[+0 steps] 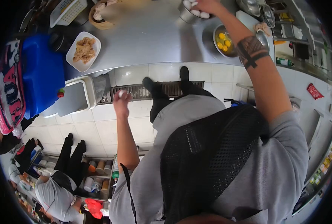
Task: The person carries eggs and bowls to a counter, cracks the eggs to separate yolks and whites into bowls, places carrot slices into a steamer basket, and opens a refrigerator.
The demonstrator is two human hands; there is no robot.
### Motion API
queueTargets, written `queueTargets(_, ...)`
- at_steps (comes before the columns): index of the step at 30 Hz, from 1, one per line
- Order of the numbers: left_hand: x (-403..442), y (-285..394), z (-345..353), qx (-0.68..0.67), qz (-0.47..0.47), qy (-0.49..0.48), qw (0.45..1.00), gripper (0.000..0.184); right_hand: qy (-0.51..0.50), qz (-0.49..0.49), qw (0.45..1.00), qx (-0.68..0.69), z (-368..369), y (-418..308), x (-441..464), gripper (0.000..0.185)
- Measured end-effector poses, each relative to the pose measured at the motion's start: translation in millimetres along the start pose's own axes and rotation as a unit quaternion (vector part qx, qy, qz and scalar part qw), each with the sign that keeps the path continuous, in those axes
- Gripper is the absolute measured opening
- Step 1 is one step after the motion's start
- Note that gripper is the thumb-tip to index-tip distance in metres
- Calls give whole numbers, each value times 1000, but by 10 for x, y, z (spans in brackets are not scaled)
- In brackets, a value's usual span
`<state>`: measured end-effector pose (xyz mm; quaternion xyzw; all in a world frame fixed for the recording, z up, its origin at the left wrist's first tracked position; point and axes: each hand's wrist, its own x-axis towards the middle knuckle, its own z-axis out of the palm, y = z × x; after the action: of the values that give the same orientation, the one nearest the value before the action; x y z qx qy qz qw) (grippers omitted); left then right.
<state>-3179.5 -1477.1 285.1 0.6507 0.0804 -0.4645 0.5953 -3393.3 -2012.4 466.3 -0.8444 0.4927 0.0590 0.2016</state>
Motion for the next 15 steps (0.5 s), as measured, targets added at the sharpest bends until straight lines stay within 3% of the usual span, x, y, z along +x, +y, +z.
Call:
queueTargets(1, -199, 53, 207, 50, -19, -34, 998, 35, 24, -67, 997, -32, 40, 112, 90, 48)
queueTargets(3, -486, 83, 553, 145, 18, -85, 986, 40, 50, -82, 995, 21, -33, 56, -114, 47)
queueTargets(5, -815, 232, 1012, 137, 46, -112, 983, 42, 78, -102, 989, 69, -72, 206, -134, 47)
queueTargets(6, -980, 314, 1262, 124, 67, -146, 979, 44, 100, -64, 958, 260, 21, 367, -89, 42)
queueTargets(7, -1148, 405, 1516, 126, 73, -139, 980, 44, 114, -23, 890, 441, 59, 543, -60, 38)
queueTargets(10, -1533, 654, 2352, 240, 133, -152, 950, 51, -119, 0, 697, 707, 44, 1220, -343, 21)
queueTargets(13, -1566, 619, 3208, 240, 151, -189, 940, 49, -147, -24, 702, 696, -288, 1241, -1277, 36)
queueTargets(15, -1442, 490, 3701, 316, 297, -213, 875, 52, -167, 22, 707, 687, -385, 1357, -1582, 29)
